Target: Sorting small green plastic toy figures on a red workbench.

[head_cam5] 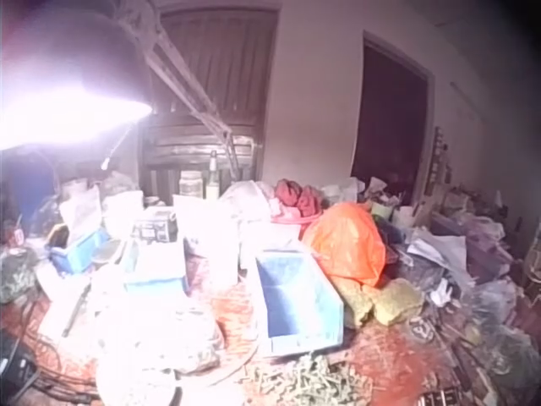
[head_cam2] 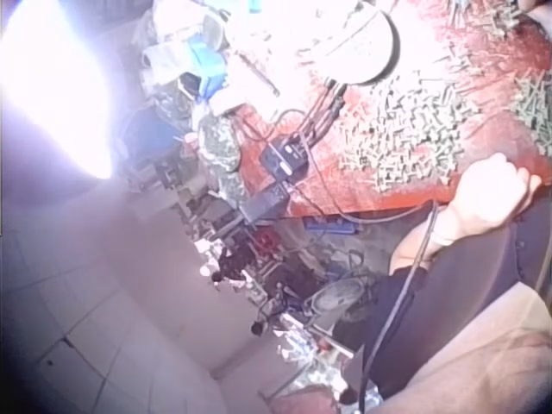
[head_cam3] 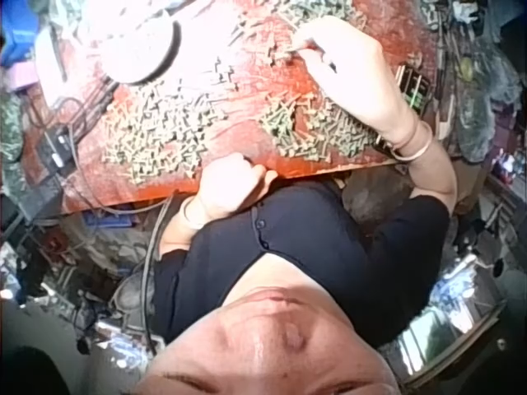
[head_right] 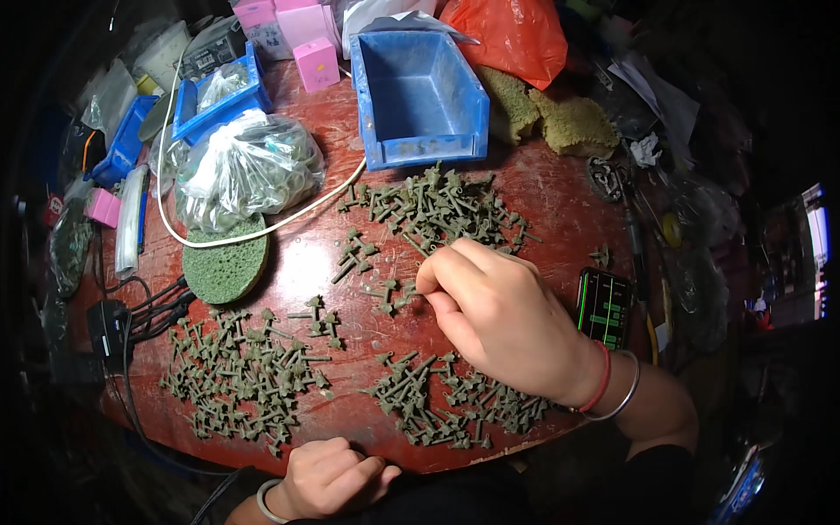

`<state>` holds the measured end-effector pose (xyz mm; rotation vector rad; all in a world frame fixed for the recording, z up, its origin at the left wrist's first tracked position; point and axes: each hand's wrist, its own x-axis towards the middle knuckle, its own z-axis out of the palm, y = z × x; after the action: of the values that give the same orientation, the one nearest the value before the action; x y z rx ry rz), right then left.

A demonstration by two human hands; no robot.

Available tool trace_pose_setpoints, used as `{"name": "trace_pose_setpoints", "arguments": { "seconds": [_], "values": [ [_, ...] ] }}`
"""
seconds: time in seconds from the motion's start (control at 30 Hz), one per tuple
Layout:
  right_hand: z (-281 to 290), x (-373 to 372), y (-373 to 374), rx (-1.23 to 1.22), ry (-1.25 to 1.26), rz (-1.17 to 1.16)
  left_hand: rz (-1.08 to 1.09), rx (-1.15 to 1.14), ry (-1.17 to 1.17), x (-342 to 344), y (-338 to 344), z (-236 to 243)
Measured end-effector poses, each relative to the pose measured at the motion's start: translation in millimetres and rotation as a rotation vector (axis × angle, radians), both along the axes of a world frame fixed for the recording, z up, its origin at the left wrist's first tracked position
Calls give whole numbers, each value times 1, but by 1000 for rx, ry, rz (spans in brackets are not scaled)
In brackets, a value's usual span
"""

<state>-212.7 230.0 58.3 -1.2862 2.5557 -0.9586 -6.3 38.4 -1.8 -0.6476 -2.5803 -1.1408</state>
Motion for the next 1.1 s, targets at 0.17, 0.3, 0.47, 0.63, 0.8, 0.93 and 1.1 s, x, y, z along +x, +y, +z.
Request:
{"name": "trace_pose_setpoints", "arguments": {
  "seconds": [0.17,0.3,0.47,0.63,0.8,0.93,1.1],
  "values": [
    [-3,1,4,-127,-49,15,-3,-8,-1,1,0,0],
    [-5,1,8,-147,-161,21,-5,-2,7,1,0,-1],
    [-9,2,8,-168,-221,42,4,1,18,1,1,-2],
    [-7,0,8,-124,-267,117,0,-7,21,0,0,-1],
    [2,-5,7,-48,-501,287,-12,-27,18,0,1,1],
    [-7,-11,-5,10,-143,141,-11,-15,35,1,1,-3],
    [-21,-12,-21,53,174,191,-15,-35,26,0,-1,-1]
  ]
}}
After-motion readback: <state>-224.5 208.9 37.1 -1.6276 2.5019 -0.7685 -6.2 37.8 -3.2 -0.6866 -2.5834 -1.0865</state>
